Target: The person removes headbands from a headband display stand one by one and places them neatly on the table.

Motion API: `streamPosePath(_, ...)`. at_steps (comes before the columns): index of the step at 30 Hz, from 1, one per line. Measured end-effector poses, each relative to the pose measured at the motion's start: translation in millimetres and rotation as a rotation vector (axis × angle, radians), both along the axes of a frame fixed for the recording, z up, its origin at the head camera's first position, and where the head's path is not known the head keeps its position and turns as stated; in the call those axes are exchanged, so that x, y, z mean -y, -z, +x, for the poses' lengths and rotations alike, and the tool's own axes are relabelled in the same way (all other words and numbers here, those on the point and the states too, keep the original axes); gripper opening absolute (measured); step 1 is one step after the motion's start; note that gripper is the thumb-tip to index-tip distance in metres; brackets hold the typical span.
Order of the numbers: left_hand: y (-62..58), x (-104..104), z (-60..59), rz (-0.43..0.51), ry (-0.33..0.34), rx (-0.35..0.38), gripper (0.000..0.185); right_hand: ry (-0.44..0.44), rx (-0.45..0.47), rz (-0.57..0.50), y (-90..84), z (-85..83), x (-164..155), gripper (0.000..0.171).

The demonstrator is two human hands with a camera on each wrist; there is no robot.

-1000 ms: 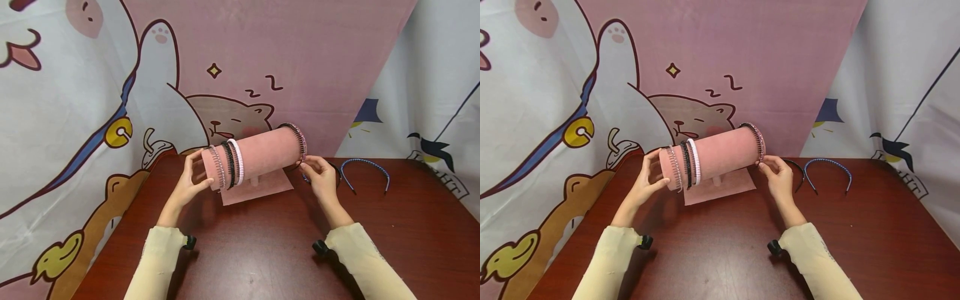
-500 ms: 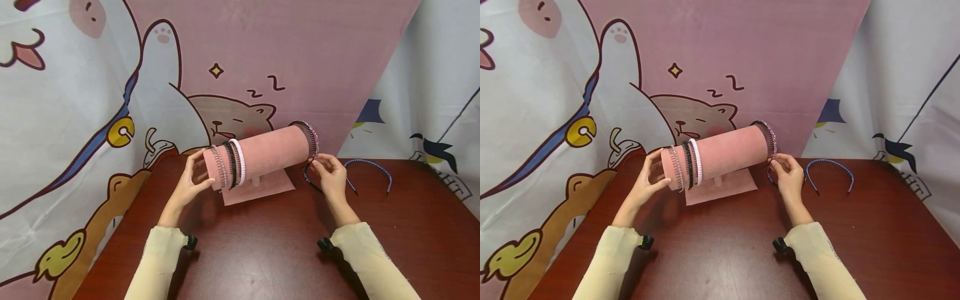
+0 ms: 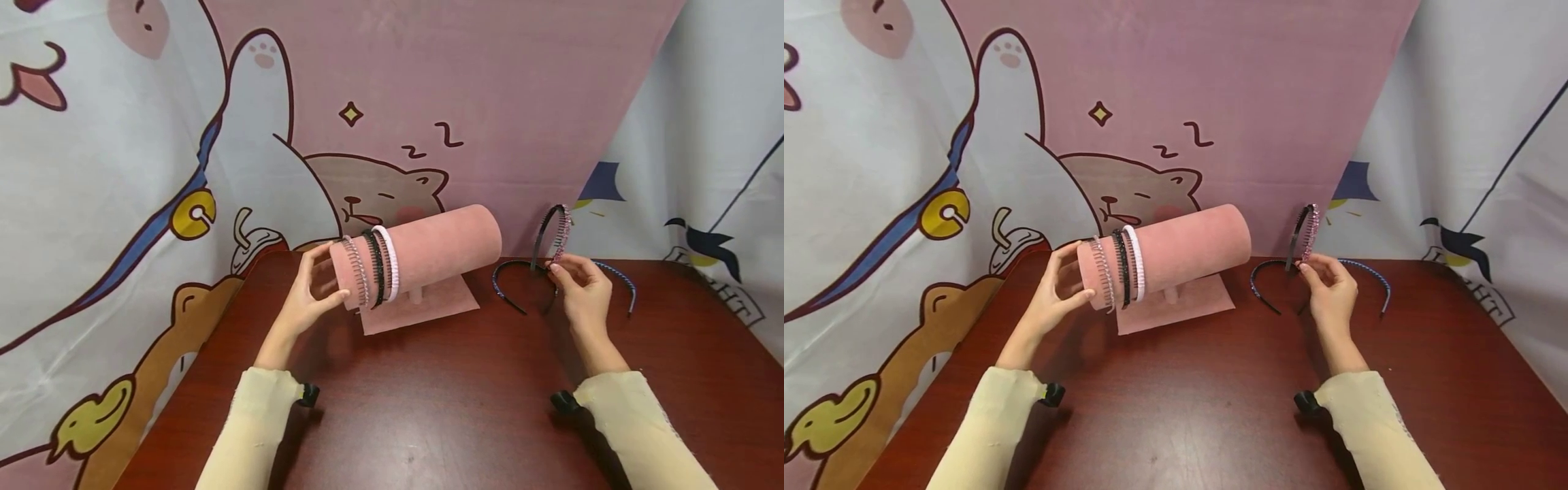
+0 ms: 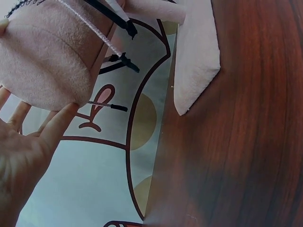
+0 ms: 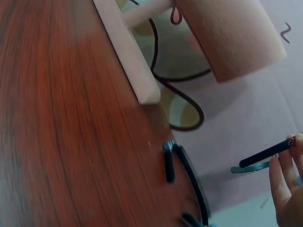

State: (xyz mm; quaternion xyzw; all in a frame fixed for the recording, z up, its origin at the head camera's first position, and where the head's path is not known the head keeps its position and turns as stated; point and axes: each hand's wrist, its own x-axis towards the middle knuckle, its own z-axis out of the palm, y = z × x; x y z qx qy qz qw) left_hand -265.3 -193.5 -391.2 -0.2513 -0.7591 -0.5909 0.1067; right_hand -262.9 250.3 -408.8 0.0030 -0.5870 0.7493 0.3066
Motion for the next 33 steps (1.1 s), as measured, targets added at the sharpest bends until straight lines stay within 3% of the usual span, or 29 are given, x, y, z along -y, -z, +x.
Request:
streamPosePath(12,-1.1,0.4,0.7,-0.019,0.007,0.01,0.086,0.072,0.026,-0.052,-3.0,11.5,-38.5,0.018)
streamPosePath(23,1.7,1.3,0.3,-0.017,0.016,0.021,0.086,0.126,-0.014,0.005,-1.9,21.0,-70.4,0.02)
streamPosePath(26,1.9,1.9,1.0,-0.018,0.017,0.019,0.086,0.175,0.019,0.083,-1.4,21.7,-79.5,0.02)
streamPosePath(33,1.2,1.6,1.1,-0.015,0.018,0.03,0.086,0.373,0.235,0.391,10.7,16.9,-108.6,0.019)
